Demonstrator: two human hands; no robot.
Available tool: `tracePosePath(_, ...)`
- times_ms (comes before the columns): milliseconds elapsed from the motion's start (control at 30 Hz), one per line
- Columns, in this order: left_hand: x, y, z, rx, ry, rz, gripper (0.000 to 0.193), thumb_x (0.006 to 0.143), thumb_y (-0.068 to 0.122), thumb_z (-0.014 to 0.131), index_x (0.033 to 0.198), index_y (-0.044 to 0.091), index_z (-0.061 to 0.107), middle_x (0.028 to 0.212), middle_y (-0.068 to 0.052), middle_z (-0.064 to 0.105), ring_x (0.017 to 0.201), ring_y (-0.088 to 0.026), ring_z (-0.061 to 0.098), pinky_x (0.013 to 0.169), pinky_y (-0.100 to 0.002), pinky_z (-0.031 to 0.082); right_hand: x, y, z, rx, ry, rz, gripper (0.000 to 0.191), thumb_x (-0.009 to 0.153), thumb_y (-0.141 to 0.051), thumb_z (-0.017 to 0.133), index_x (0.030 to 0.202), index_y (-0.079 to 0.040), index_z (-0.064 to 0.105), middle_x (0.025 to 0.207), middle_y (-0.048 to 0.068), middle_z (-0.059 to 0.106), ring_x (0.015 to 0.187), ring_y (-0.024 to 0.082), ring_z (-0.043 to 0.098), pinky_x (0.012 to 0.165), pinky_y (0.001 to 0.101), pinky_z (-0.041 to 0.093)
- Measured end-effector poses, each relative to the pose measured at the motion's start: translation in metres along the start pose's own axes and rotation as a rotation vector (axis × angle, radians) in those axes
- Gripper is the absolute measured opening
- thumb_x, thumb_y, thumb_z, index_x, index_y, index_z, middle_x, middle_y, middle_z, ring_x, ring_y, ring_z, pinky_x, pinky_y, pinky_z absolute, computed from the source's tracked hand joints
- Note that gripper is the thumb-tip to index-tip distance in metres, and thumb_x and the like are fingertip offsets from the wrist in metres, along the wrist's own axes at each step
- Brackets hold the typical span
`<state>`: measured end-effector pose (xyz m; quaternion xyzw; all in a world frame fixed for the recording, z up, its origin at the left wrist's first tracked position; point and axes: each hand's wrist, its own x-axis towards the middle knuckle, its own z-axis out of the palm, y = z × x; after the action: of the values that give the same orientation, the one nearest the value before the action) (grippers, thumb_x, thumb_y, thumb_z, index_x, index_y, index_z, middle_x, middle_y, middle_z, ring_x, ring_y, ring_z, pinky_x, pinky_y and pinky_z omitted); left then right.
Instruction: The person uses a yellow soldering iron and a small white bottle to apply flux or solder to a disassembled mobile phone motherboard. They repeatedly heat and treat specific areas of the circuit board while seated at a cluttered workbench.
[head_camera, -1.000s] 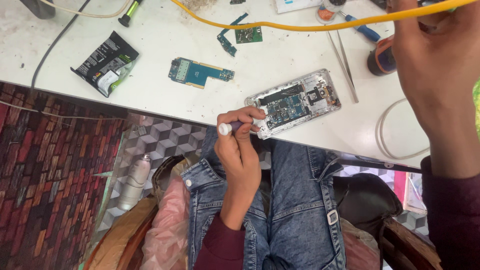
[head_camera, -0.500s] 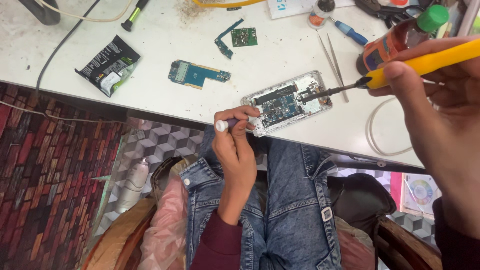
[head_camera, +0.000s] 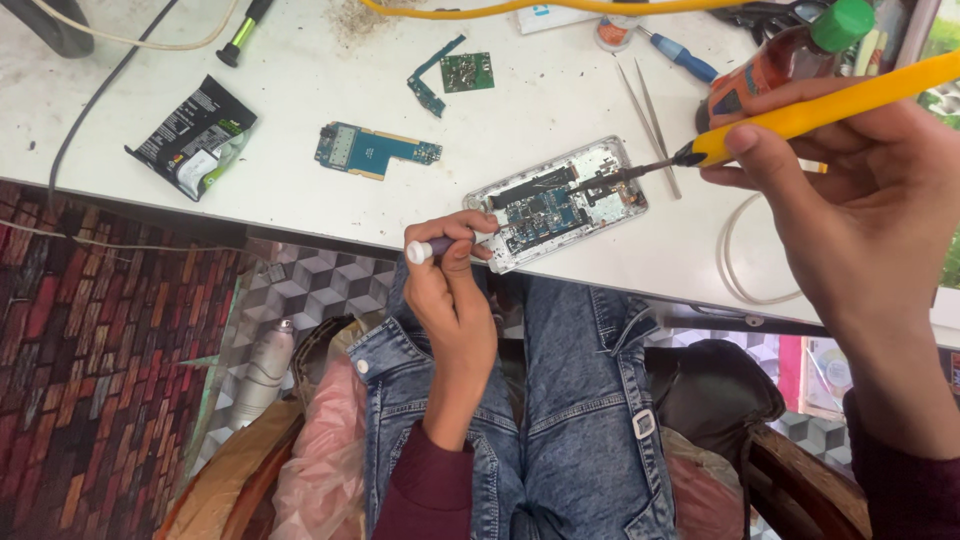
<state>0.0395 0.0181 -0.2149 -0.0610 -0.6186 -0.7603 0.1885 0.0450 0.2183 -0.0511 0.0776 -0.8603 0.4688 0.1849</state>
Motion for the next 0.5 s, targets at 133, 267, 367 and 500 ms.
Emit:
tracePosePath(133, 0.0012, -0.0013, -0.0006, -0.008, -0.007, 0.016, 0.011, 0.115, 0.002, 0.039, 0.11, 0.002, 0.049, 0.11, -0.014, 0.071, 0.099, -0.017, 0.069, 0.081, -0.028, 0.058, -0.0018, -0.0008, 0.0004, -0.113, -0.014, -0.016, 0.018, 0.108, 0.003, 0.064, 0.123, 0.011, 0.058, 0.119, 0.021, 0.068, 0.11, 0.025, 0.072, 0.097, 0.0355, 0.065)
tracePosePath(267, 0.0003, 0.0004, -0.0017, -0.023, -0.016, 0.0, 0.015, 0.115, 0.001, 0.035, 0.111, 0.002, 0.049, 0.11, -0.014, 0.07, 0.1, -0.016, 0.068, 0.082, -0.027, 0.057, -0.002, -0.001, 0.0029, -0.025, -0.001, 0.022, 0.018, 0.11, 0.001, 0.064, 0.124, 0.01, 0.058, 0.123, 0.02, 0.068, 0.113, 0.023, 0.072, 0.099, 0.0351, 0.064)
tracePosePath(367, 0.0002, 0.0019, -0.0019, -0.019, -0.008, -0.011, 0.013, 0.114, -0.001, 0.037, 0.11, 0.002, 0.049, 0.109, -0.014, 0.071, 0.098, -0.016, 0.068, 0.081, -0.027, 0.057, -0.0034, -0.0017, 0.0049, -0.034, 0.017, 0.062, 0.017, 0.109, 0.0, 0.063, 0.122, 0.008, 0.058, 0.119, 0.019, 0.069, 0.11, 0.022, 0.073, 0.097, 0.0342, 0.063)
tracePosePath(500, 0.0008, 0.0028, -0.0023, -0.014, -0.009, -0.012, 0.012, 0.114, 0.0, 0.038, 0.11, 0.001, 0.05, 0.109, -0.014, 0.071, 0.096, -0.016, 0.067, 0.081, -0.027, 0.057, -0.0052, -0.0011, 0.0077, -0.03, 0.028, 0.065, 0.019, 0.108, -0.001, 0.065, 0.123, 0.007, 0.057, 0.117, 0.018, 0.069, 0.109, 0.022, 0.073, 0.098, 0.0328, 0.066)
